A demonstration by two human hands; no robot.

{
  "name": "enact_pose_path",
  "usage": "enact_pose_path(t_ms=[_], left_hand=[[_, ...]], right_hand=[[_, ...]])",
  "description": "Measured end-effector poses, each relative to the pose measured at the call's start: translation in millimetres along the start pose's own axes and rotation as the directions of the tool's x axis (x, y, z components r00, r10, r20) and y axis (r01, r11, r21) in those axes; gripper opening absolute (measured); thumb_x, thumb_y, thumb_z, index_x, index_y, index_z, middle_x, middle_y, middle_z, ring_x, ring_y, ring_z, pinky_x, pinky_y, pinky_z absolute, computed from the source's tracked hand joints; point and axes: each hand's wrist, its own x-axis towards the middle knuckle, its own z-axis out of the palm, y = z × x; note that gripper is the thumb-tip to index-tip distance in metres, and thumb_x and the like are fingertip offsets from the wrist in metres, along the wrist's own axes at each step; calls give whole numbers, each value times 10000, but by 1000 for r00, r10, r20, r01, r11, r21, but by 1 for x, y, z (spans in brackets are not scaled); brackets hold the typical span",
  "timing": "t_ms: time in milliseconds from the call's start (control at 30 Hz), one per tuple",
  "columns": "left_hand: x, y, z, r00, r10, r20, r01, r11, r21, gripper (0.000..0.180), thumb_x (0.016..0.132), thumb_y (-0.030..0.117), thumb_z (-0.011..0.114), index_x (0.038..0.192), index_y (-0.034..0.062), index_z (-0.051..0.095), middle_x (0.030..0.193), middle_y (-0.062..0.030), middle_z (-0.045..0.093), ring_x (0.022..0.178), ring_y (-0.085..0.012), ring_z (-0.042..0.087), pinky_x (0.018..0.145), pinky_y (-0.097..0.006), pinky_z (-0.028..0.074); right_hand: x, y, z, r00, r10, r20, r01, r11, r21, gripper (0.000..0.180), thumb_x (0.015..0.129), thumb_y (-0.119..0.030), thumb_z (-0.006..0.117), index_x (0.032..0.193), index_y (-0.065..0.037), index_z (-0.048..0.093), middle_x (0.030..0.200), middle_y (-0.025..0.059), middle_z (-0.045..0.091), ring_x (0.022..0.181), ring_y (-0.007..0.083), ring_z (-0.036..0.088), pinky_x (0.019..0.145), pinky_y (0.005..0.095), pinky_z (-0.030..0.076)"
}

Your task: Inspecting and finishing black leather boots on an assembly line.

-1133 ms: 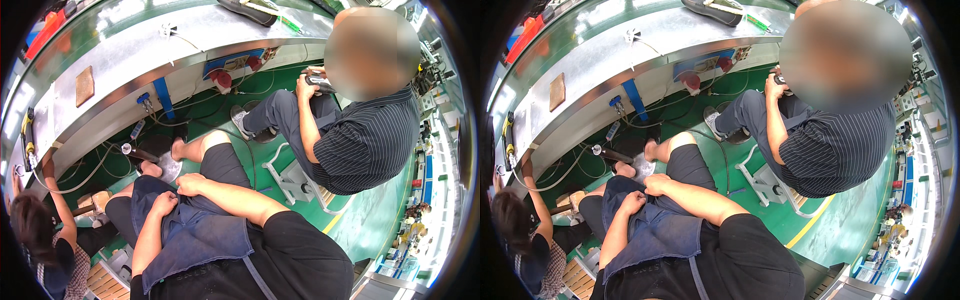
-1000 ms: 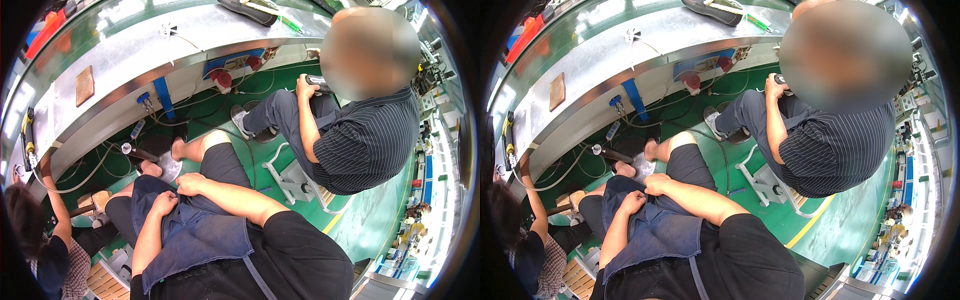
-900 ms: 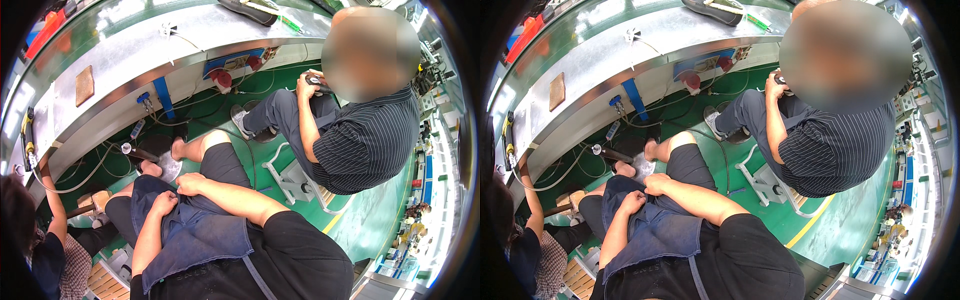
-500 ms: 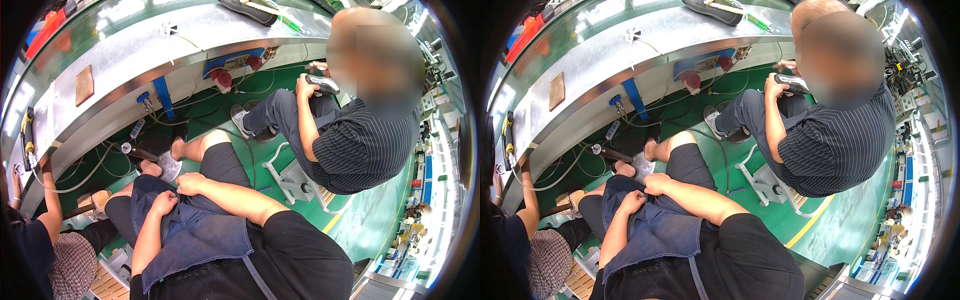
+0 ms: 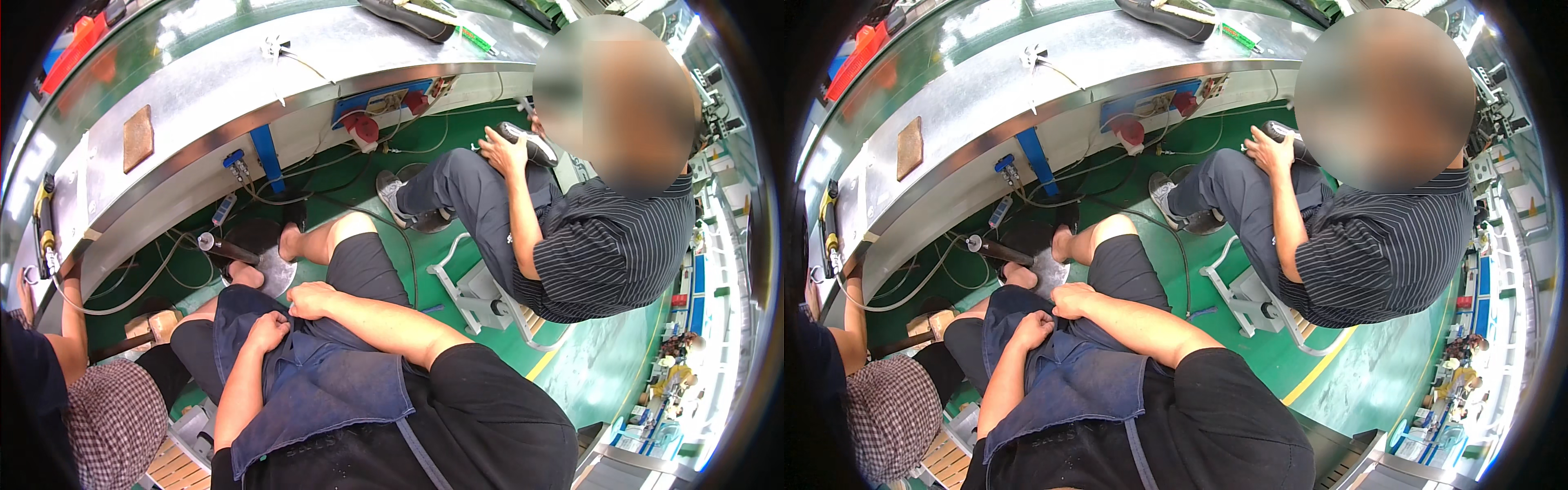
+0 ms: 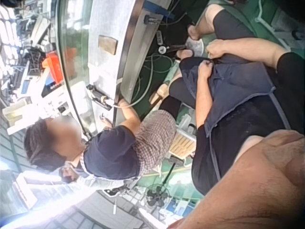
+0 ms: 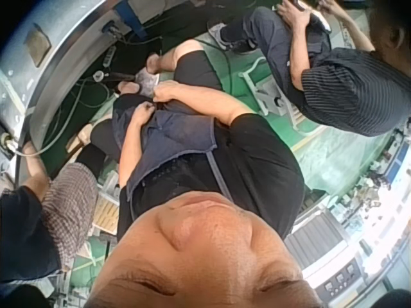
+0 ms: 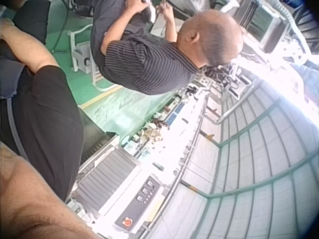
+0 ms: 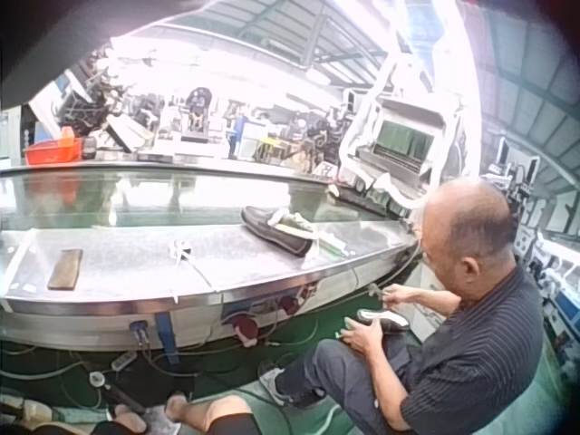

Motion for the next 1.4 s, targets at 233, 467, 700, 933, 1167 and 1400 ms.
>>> enact_pose_path(t_ms=[233, 467, 700, 933, 1167, 1400], left_hand=[[-3, 5, -3, 1000, 10, -12, -10, 1000, 22, 295, 831, 233, 724, 1023, 10, 713, 959, -167, 746, 930, -290, 725, 850, -390, 550], [-5, 1, -1, 1000, 24, -17, -24, 999, 32, 308, 829, 244, 719, 1032, 12, 715, 961, -174, 745, 939, -296, 724, 858, -391, 550], [-5, 2, 0, 1000, 15, -19, -15, 1000, 15, 305, 834, 244, 722, 1034, 13, 714, 969, -167, 750, 943, -288, 726, 859, -387, 551], [-10, 4, -4, 999, 2, -48, -1, 1000, 7, 296, 835, 248, 719, 1027, 24, 722, 955, -163, 753, 936, -297, 730, 862, -394, 553], [1, -15, 6, 997, 77, -32, -72, 988, 135, 371, 850, 347, 659, 1103, 87, 737, 1082, -173, 732, 1046, -344, 697, 930, -441, 539], [-4, -9, 5, 996, 94, 3, -93, 984, 152, 357, 841, 338, 596, 1009, 65, 753, 1042, -218, 720, 1019, -384, 695, 885, -493, 548]], right_hand=[[0, 1, -1, 1000, -5, -2, 5, 1000, 8, 463, 907, -340, 654, 1291, -82, 648, 1233, 207, 683, 1190, 350, 639, 1008, 460, 491], [-2, 0, 2, 1000, -8, -12, 8, 1000, 4, 466, 905, -340, 655, 1294, -82, 648, 1235, 203, 684, 1191, 345, 639, 1016, 450, 487], [-3, 0, 1, 1000, 25, 7, -25, 1000, -6, 471, 904, -332, 654, 1304, -85, 643, 1266, 197, 671, 1210, 342, 628, 1024, 448, 482], [-3, -2, 0, 1000, -3, 0, 3, 1000, -18, 458, 906, -335, 644, 1292, -88, 649, 1246, 206, 676, 1194, 352, 634, 1007, 459, 494], [5, -2, 9, 999, -19, -40, 19, 1000, -6, 481, 907, -382, 669, 1299, -104, 652, 1267, 178, 676, 1206, 334, 630, 1019, 454, 493], [6, -7, 11, 998, -54, -45, 51, 996, -74, 465, 902, -383, 662, 1270, -98, 672, 1186, 192, 704, 1153, 352, 654, 990, 458, 505]])
